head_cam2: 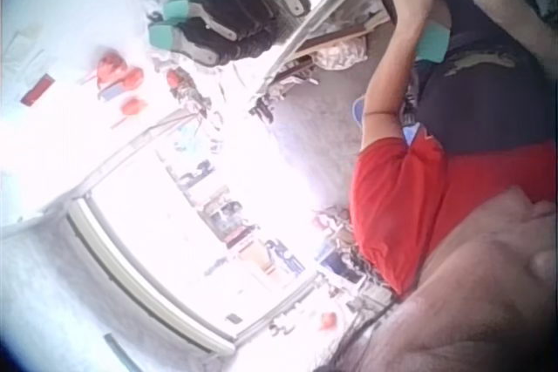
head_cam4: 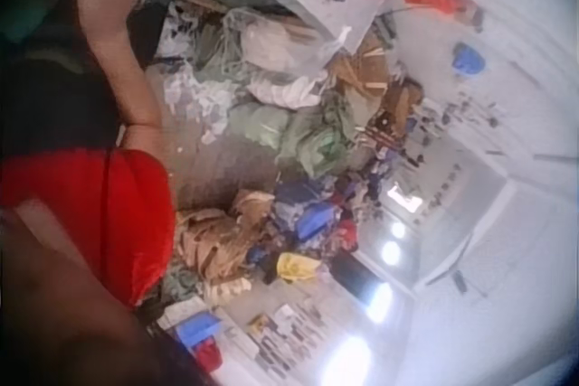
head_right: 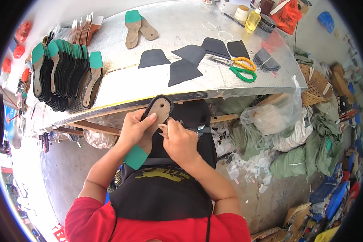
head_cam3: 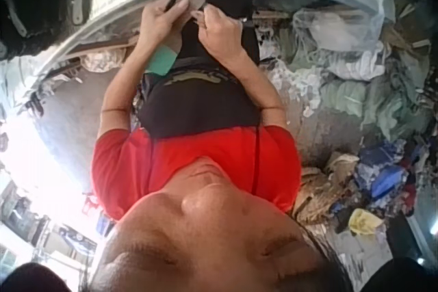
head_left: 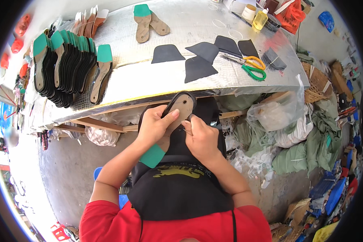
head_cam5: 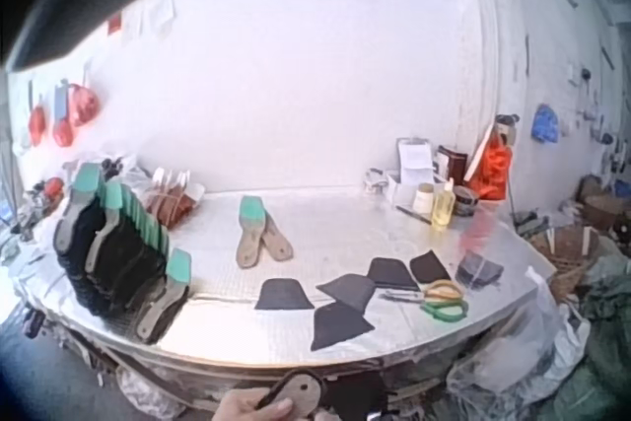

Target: Manually applying black edge trim or reinforcement tape to the perimeter of shoe insoles or midsole components using scissors.

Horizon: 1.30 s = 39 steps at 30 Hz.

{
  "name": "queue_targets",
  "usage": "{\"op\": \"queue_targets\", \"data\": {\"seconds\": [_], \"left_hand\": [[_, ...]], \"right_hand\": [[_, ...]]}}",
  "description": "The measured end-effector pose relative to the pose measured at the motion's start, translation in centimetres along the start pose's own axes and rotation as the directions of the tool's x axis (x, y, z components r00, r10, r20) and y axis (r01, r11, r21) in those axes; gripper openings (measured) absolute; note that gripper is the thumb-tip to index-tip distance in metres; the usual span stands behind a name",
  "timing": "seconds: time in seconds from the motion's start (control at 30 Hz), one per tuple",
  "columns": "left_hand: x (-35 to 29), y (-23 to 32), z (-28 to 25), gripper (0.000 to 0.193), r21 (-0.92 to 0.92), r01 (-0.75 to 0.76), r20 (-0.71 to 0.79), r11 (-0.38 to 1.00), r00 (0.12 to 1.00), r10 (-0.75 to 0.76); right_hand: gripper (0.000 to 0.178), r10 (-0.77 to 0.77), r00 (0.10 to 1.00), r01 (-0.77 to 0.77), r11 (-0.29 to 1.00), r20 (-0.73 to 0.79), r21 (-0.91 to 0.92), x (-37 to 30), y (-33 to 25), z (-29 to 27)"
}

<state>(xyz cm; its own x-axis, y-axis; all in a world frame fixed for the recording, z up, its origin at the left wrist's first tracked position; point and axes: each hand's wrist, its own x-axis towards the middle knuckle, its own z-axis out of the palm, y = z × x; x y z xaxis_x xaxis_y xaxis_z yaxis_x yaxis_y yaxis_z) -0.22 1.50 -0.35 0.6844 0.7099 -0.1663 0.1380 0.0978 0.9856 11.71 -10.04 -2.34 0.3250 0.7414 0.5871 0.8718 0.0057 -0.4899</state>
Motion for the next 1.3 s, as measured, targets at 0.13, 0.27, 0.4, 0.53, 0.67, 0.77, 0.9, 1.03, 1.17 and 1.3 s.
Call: {"op": "queue_targets", "data": {"seconds": [0.13, 0.27, 0.4, 0.53, 0.67, 0.77, 0.9, 1.03, 1.17, 1.3], "left_hand": [[0.3, 0.4, 1.8, 0.026, -0.004, -0.054, -0.102, 0.999, 0.993, 0.053], [0.6, 0.9, 2.6, 0.026, 0.019, -0.066, -0.149, 0.998, 0.986, 0.069], [0.9, 0.7, 2.8, 0.028, -0.037, -0.075, -0.132, 0.996, 0.989, 0.07], [0.6, 1.4, 1.0, 0.033, -0.137, 0.057, 0.187, 0.989, 0.982, -0.031], [0.5, 0.7, 0.7, 0.046, -0.263, 0.091, 0.248, 0.961, 0.969, -0.024], [1.2, 0.5, -0.4, 0.044, -0.436, 0.187, 0.231, 0.88, 0.969, -0.091], [1.3, 1.4, -0.8, 0.04, -0.523, 0.298, 0.22, 0.798, 0.952, -0.212], [1.4, 0.8, -1.3, 0.038, -0.577, 0.299, 0.223, 0.76, 0.953, -0.206], [1.2, 1.1, -1.2, 0.036, -0.652, 0.313, 0.254, 0.691, 0.948, -0.19], [0.8, 1.0, -1.8, 0.033, -0.684, 0.246, 0.196, 0.687, 0.969, -0.151]], "right_hand": [[0.019, 0.104, 0.992, -0.096, 0.989, -0.074, 0.109, 0.4, -0.7, 1.6], [0.019, 0.198, 0.973, -0.168, 0.96, -0.117, 0.226, -0.5, -0.5, 3.6], [0.014, 0.314, 0.948, -0.263, 0.861, -0.047, 0.435, -0.8, 0.1, 3.3], [0.018, 0.401, 0.9, -0.42, 0.684, 0.174, 0.597, 0.5, 1.1, 0.9], [0.021, 0.274, 0.865, -0.503, 0.481, 0.421, 0.719, 1.0, 1.5, 0.1], [0.02, 0.296, 0.674, -0.737, 0.331, 0.677, 0.589, -0.8, 4.0, -0.1], [0.018, 0.249, 0.723, -0.684, 0.391, 0.644, 0.616, -2.8, 3.8, 0.7], [0.018, 0.183, 0.688, -0.705, 0.399, 0.702, 0.586, -2.1, 3.4, 0.4], [0.019, 0.091, 0.656, -0.739, 0.279, 0.75, 0.613, -1.5, 3.6, -0.7], [0.022, 0.026, 0.543, -0.836, 0.114, 0.839, 0.537, -0.3, 4.3, -2.1]]}}
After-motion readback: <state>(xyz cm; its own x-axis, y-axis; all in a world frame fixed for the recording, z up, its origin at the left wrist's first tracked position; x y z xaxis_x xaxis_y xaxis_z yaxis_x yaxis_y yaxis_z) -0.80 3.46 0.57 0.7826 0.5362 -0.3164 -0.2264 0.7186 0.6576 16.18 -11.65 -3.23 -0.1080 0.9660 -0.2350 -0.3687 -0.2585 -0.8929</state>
